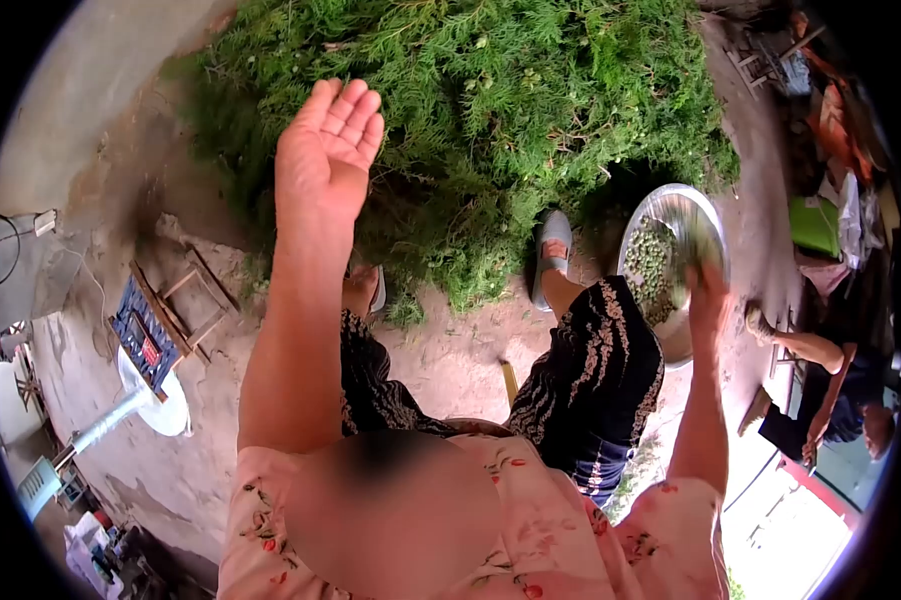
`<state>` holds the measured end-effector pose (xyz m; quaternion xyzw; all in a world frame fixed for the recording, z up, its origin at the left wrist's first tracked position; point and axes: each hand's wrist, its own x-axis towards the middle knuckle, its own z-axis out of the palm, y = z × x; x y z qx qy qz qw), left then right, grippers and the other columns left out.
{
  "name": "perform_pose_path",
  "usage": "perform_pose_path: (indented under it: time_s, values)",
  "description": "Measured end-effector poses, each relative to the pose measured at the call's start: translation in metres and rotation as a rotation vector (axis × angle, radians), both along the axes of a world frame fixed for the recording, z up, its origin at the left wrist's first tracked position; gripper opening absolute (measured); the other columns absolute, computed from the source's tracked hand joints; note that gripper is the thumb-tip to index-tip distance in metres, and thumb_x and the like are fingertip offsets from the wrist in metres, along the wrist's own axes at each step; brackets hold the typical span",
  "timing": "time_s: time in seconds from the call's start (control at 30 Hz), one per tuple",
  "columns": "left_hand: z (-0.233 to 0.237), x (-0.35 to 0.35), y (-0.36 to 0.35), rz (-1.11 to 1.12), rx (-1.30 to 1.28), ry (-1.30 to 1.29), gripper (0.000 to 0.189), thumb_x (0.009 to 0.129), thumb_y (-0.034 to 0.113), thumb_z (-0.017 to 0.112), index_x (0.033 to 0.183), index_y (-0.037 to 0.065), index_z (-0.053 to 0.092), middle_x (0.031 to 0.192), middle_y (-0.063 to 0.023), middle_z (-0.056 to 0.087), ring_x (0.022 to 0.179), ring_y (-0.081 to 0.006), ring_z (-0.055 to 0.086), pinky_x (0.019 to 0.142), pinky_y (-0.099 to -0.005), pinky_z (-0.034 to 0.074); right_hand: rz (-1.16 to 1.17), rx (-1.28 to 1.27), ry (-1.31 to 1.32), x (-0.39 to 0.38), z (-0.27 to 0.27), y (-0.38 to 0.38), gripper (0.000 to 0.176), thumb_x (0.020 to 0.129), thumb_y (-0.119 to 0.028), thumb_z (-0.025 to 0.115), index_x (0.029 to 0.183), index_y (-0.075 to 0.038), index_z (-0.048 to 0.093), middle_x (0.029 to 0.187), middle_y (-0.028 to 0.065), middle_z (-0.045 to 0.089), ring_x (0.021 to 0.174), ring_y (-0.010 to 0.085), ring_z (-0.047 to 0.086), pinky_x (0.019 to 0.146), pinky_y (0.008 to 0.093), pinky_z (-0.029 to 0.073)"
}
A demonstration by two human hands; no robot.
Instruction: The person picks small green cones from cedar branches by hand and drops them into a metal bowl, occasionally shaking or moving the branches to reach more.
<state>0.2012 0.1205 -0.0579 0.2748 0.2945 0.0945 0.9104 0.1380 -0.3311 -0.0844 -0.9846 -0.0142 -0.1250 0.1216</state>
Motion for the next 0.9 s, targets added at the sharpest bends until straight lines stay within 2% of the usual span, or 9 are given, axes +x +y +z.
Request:
perform_pose_path:
  time_s: [0.13,0.17,0.2,0.23,0.3,0.4,0.6,0.77,0.9]
  values:
    - [-0.002,0.001,0.031,0.102,-0.004,-0.003,0.017,0.087,0.017,0.054,0.091,0.002,0.055,0.087,-0.0055,0.062,0.084,-0.0185,0.059,0.076,-0.0345,0.048,0.231,-0.738,0.688,-0.16,-0.084,-0.179,0.02,0.074,-0.023,0.06,0.066,-0.005,0.062,0.068,0.0166,0.059,0.071,0.0309,0.06,0.061,0.0414,0.047]
    - [-0.002,0.0,0.037,0.108,-0.003,0.001,0.017,0.087,0.017,0.054,0.091,0.002,0.055,0.087,-0.0055,0.062,0.084,-0.0185,0.059,0.076,-0.0345,0.048,0.175,-0.453,1.049,-0.181,-0.08,-0.21,0.022,0.07,-0.028,0.065,0.066,-0.006,0.063,0.071,0.0145,0.06,0.069,0.0282,0.06,0.064,0.0409,0.048]
    - [0.0,0.0,0.042,0.143,-0.004,0.011,0.017,0.087,0.018,0.054,0.091,0.002,0.056,0.086,-0.0054,0.062,0.084,-0.0185,0.059,0.076,-0.0346,0.048,-0.482,-0.195,1.415,-0.149,-0.02,-0.123,0.022,0.067,-0.03,0.068,0.07,-0.008,0.065,0.075,0.0115,0.062,0.067,0.0261,0.06,0.066,0.039,0.048]
    - [0.001,0.0,0.047,0.177,-0.007,0.021,0.017,0.087,0.018,0.053,0.09,0.002,0.056,0.085,-0.0054,0.062,0.083,-0.0185,0.06,0.076,-0.0346,0.048,0.098,-0.459,0.955,-0.174,-0.052,-0.189,0.017,0.072,-0.023,0.064,0.067,-0.007,0.063,0.073,0.0115,0.061,0.064,0.0272,0.058,0.063,0.0375,0.047]
    - [0.001,-0.002,0.054,0.181,-0.013,0.013,0.017,0.087,0.018,0.053,0.091,0.001,0.056,0.085,-0.0052,0.063,0.083,-0.0184,0.06,0.075,-0.0349,0.047,0.312,-0.693,0.561,-0.13,-0.064,-0.19,0.019,0.075,-0.021,0.059,0.067,-0.004,0.061,0.069,0.0122,0.061,0.063,0.0304,0.057,0.061,0.0385,0.045]
    - [0.003,-0.002,0.06,0.215,-0.043,-0.015,0.016,0.087,0.016,0.053,0.09,0.001,0.056,0.084,-0.0051,0.062,0.082,-0.0182,0.059,0.075,-0.0347,0.047,0.263,-0.019,0.463,-0.01,0.0,-0.012,0.019,0.08,-0.017,0.053,0.075,0.001,0.059,0.07,0.0184,0.057,0.067,0.0355,0.055,0.063,0.0402,0.044]
    - [0.004,-0.006,0.059,0.215,-0.044,-0.073,0.011,0.086,0.014,0.054,0.088,0.003,0.055,0.083,-0.0059,0.061,0.077,-0.0174,0.059,0.072,-0.0325,0.047,0.716,0.339,1.115,0.055,-0.085,0.181,0.022,0.077,0.0,0.052,0.099,0.002,0.055,0.098,0.0159,0.058,0.08,0.0238,0.058,0.067,0.0317,0.046]
    - [0.003,-0.008,0.06,0.168,-0.074,-0.121,0.014,0.086,0.013,0.054,0.09,0.0,0.056,0.084,-0.0059,0.061,0.08,-0.0175,0.058,0.074,-0.0337,0.046,0.74,-0.171,0.678,0.054,-0.161,0.252,0.034,0.075,0.003,0.049,0.109,-0.001,0.049,0.121,0.0175,0.043,0.095,0.034,0.055,0.077,0.039,0.047]
    - [0.005,-0.007,0.056,0.155,-0.08,-0.088,0.013,0.086,0.013,0.055,0.089,0.001,0.056,0.082,-0.0054,0.062,0.077,-0.0169,0.059,0.072,-0.0328,0.047,0.684,-0.398,0.696,0.069,-0.187,0.265,0.026,0.072,0.0,0.054,0.097,-0.004,0.055,0.101,0.0142,0.057,0.083,0.0282,0.061,0.065,0.0377,0.051]
